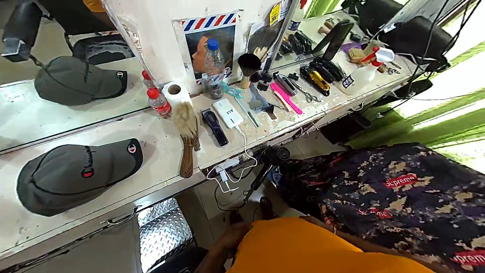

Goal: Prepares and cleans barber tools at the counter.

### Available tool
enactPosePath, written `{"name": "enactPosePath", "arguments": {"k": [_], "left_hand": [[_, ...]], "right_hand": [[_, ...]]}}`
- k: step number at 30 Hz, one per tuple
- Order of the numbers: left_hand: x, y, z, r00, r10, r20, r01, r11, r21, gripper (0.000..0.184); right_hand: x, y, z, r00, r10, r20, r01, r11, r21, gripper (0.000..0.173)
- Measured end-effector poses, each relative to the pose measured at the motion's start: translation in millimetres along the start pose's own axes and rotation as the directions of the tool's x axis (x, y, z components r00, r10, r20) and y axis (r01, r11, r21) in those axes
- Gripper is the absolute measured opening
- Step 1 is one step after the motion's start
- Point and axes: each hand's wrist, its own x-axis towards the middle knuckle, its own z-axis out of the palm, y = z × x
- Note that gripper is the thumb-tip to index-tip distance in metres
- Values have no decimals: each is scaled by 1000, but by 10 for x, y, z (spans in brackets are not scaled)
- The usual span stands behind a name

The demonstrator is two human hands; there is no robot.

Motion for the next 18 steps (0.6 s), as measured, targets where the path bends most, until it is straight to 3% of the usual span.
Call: {"name": "enactPosePath", "arguments": {"k": [2, 4, 7, 11, 13, 15, 18], "left_hand": [[59, -62, 17, 1000, -10, 17, 10, 1000, 8, 29], [35, -39, 45, 1000, -6, 19, 6, 1000, -14, 30], [-107, 46, 100, 999, 35, -1, -35, 997, -65, 25], [-303, 11, 84, 993, 111, 43, -102, 979, -175, 19], [-272, -152, 82, 997, 66, 33, -59, 979, -194, 18], [-244, -198, 76, 1000, 10, -4, -10, 995, -96, 16], [-191, -217, 37, 996, -6, -87, 25, 974, 224, 24]], "right_hand": [[168, 299, -50, 985, -167, 31, 170, 975, -144, 26], [-13, 7, -121, 990, -129, 65, 142, 950, -279, 25], [-308, -349, -228, 1000, 5, 19, -2, 985, -173, 24], [-507, -527, -259, 991, -7, 133, 6, 1000, 7, 20], [-413, -412, -119, 995, -26, 91, 29, 999, -31, 22], [-287, -339, -13, 997, -72, 36, 77, 984, -161, 26], [-219, -144, -77, 989, -148, -6, 136, 924, -356, 42]]}}
